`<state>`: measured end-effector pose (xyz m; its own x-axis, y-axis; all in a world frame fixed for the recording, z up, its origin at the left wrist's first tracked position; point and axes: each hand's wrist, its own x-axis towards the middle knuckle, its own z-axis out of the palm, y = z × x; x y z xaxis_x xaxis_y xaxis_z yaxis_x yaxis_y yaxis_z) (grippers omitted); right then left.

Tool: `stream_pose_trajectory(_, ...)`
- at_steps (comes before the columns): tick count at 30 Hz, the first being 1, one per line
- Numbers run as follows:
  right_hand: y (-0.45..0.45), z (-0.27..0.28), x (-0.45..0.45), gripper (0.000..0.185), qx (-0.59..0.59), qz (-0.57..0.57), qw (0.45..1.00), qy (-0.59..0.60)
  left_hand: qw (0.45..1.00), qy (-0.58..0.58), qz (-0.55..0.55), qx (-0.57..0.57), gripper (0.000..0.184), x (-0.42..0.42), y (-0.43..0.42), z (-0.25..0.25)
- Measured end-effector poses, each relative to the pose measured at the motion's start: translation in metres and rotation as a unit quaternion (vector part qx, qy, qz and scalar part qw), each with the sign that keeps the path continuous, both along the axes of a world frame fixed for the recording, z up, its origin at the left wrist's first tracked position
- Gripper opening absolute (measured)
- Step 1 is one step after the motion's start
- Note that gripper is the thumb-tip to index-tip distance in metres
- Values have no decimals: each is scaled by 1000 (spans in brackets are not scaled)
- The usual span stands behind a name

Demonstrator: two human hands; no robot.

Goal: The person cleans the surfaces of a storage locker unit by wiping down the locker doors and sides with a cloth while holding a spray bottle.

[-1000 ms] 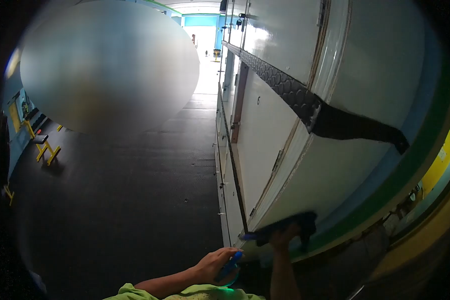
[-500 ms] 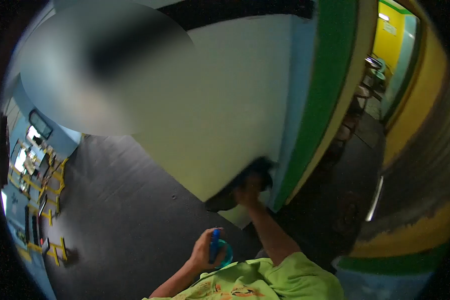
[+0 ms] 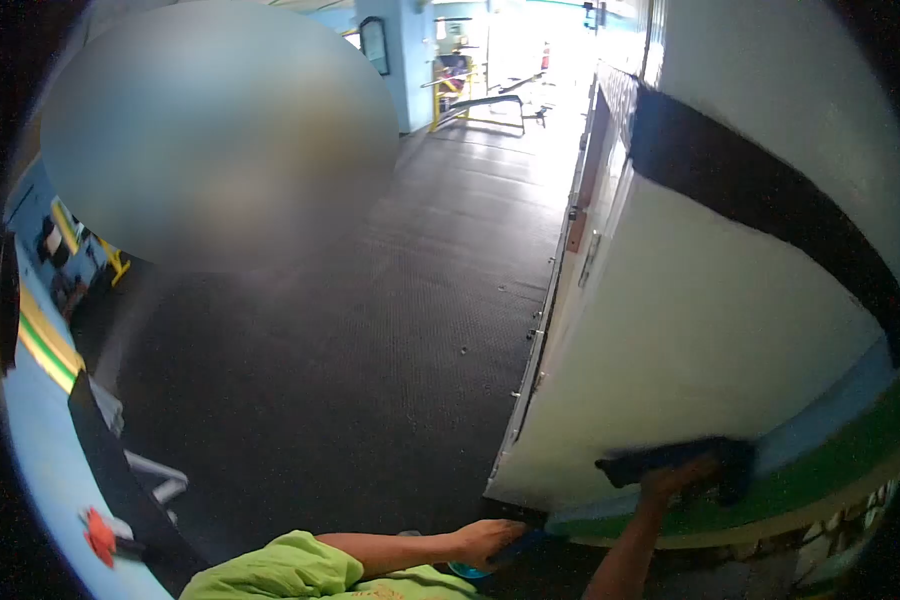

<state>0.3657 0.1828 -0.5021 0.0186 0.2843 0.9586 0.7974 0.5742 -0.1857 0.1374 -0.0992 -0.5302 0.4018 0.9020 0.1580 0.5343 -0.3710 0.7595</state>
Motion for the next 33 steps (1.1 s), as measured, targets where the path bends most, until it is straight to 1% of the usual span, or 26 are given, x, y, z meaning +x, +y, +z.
stream_pose_trajectory(1, -2, 4, 6, 66, -223, 76, 954, 188, 1000, -6, 8, -26, 71, 13, -4, 0)
stream_pose_trajectory(2, -7, 4, 6, 66, -337, 119, 893, 274, 997, 4, 10, -81, 72, 25, -5, 1)
stream_pose_trajectory(3, -9, -1, 8, 66, -440, 139, 812, 357, 996, 3, 15, -89, 72, 34, -7, -5)
stream_pose_trajectory(4, -14, 3, 2, 67, -447, 17, 863, 234, 993, -4, 32, -111, 67, 42, -11, -2)
stream_pose_trajectory(6, -9, 0, -3, 68, -435, -103, 889, 103, 990, -10, 50, -129, 64, 51, -17, -5)
stream_pose_trajectory(7, 1, -8, -6, 68, -288, 25, 943, 166, 988, -59, 81, -116, 62, 57, -24, -13)
stream_pose_trajectory(8, 6, -6, -18, 68, -206, 91, 954, 199, 982, -109, 112, -103, 61, 61, -30, -15)
stream_pose_trajectory(9, 10, -3, -30, 68, -126, 158, 955, 217, 982, -112, 115, -99, 61, 62, -35, -16)
stream_pose_trajectory(10, 4, 8, -66, 70, 14, 143, 976, 164, 981, -105, 141, -82, 58, 61, -38, -16)
stream_pose_trajectory(12, -44, 9, -120, 74, 102, 80, 991, 35, 980, -96, 162, -65, 57, 57, -43, -20)
stream_pose_trajectory(13, -64, 3, -137, 75, 51, 35, 997, -36, 978, -102, 173, -57, 57, 52, -42, -29)
stream_pose_trajectory(14, -64, -17, -135, 75, 57, 32, 997, -34, 976, -111, 185, -45, 57, 46, -41, -39)
stream_pose_trajectory(16, -61, -89, -108, 73, 76, 37, 962, -261, 975, -117, 189, -14, 57, 31, -30, -68)
stream_pose_trajectory(17, -61, -110, -82, 71, -168, 132, 956, -200, 973, -123, 194, 9, 58, 24, -26, -87)
stream_pose_trajectory(18, -41, -126, -58, 66, -125, 68, 979, -149, 974, -121, 193, 17, 58, 18, -22, -108)
stream_pose_trajectory(20, 1, -158, -12, 56, -57, -53, 997, -28, 970, -113, 180, 120, 57, 6, -6, -149)
stream_pose_trajectory(21, 21, -130, -1, 56, -1, -112, 994, -5, 971, -110, 169, 126, 57, 2, 0, -164)
stream_pose_trajectory(22, 32, -80, -8, 55, 56, -160, 985, -25, 974, -111, 157, 118, 56, -3, 8, -179)
stream_pose_trajectory(23, 26, -44, -27, 56, 101, -186, 976, -50, 977, -112, 146, 109, 55, -5, 15, -194)
stream_pose_trajectory(24, 4, -28, -54, 57, 125, -187, 972, -70, 978, -109, 138, 111, 55, -7, 21, -211)
stream_pose_trajectory(25, -35, -23, -94, 70, 121, -140, 979, -83, 972, -123, 141, 142, 55, -7, 26, -225)
stream_pose_trajectory(27, -74, -62, -135, 84, 123, -84, 981, -126, 966, -136, 128, 177, 54, -3, 34, -257)
stream_pose_trajectory(29, -83, -125, -136, 82, 103, -42, 982, -155, 954, -143, 158, 210, 51, 2, 39, -290)
stream_pose_trajectory(30, -81, -160, -129, 80, 46, -35, 988, -146, 956, -144, 136, 216, 51, 7, 40, -308)
stream_pose_trajectory(32, -71, -230, -100, 79, -76, -5, 991, -108, 950, -128, 203, 200, 45, 9, 39, -334)
stream_pose_trajectory(33, -64, -250, -85, 79, -137, 24, 987, -86, 952, -128, 193, 198, 45, 14, 38, -342)
